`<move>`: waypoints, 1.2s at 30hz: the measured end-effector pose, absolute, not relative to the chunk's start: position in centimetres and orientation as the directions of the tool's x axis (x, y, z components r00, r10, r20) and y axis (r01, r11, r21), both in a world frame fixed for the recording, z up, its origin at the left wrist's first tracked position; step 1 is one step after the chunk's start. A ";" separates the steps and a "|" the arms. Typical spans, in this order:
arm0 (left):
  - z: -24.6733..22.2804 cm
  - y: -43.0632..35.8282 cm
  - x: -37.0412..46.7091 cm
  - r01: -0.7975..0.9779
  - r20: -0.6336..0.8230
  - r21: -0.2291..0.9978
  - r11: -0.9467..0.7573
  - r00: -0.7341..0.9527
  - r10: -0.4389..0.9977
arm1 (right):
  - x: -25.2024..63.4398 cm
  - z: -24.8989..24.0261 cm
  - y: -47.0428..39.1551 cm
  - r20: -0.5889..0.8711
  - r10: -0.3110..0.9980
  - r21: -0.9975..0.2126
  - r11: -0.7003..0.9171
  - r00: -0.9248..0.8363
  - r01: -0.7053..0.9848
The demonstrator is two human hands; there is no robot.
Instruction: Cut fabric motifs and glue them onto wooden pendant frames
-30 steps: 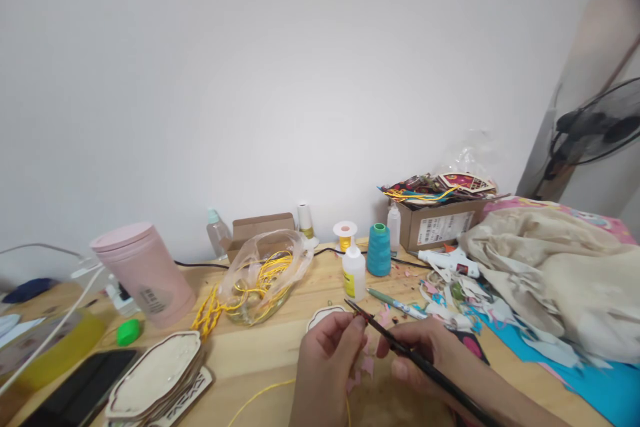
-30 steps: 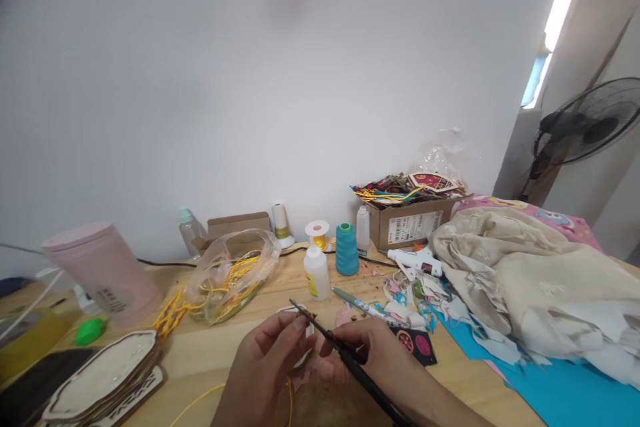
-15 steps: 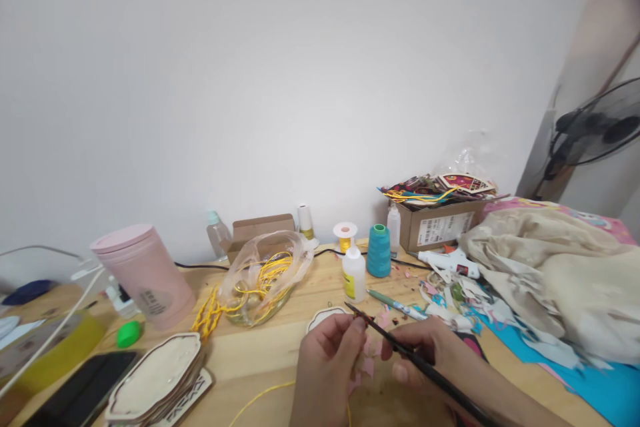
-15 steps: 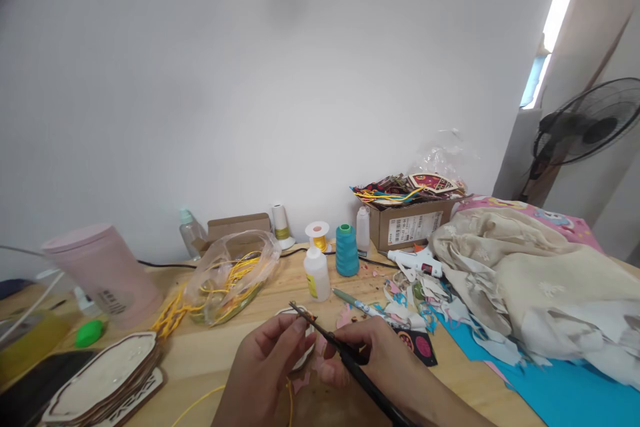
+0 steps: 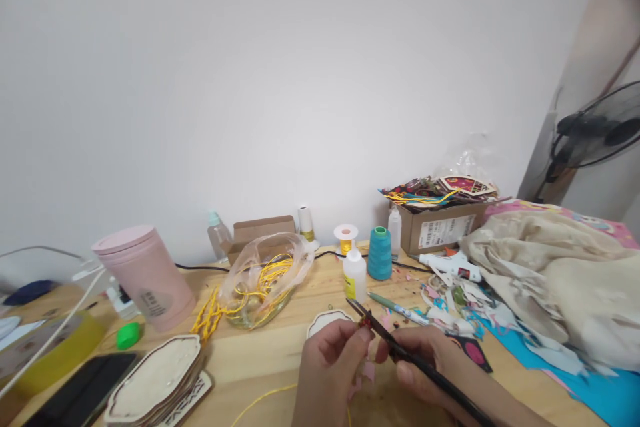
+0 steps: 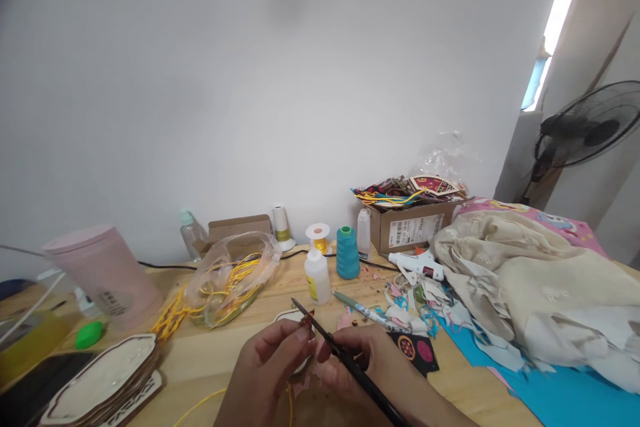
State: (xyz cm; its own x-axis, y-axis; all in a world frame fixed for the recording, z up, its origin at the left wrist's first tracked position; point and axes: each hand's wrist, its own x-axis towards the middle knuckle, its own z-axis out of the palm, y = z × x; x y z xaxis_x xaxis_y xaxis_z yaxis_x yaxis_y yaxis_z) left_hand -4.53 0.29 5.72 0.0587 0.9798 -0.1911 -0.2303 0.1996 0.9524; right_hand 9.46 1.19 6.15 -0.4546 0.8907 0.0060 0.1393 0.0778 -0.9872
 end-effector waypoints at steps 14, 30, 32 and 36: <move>5.6 0.7 -4.8 -0.139 -0.140 0.978 0.153 0.100 0.985 | 9.7 4.5 1.6 0.174 0.799 -0.980 0.198 -0.576 -0.021; 4.4 0.9 -4.6 -0.277 -0.230 0.931 0.238 0.059 0.971 | 10.0 4.3 1.9 0.038 0.958 -0.991 0.072 -0.283 0.112; 4.5 0.8 -4.7 -0.225 -0.167 0.957 0.185 0.099 0.981 | 10.2 4.5 1.8 -0.025 0.978 -0.998 -0.011 -0.205 0.065; 5.1 0.4 -4.7 -0.084 -0.043 0.995 0.062 0.211 0.977 | 10.6 5.6 1.6 0.005 0.960 -1.000 0.012 -0.281 0.024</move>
State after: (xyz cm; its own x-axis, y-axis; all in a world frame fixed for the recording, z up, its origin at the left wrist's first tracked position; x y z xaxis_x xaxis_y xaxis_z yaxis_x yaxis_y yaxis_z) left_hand -4.68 0.44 5.07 0.2109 0.9766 -0.0427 -0.0836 0.0615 0.9946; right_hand 10.57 1.56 5.64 -0.2813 0.9596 0.0050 0.0241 0.0123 -0.9996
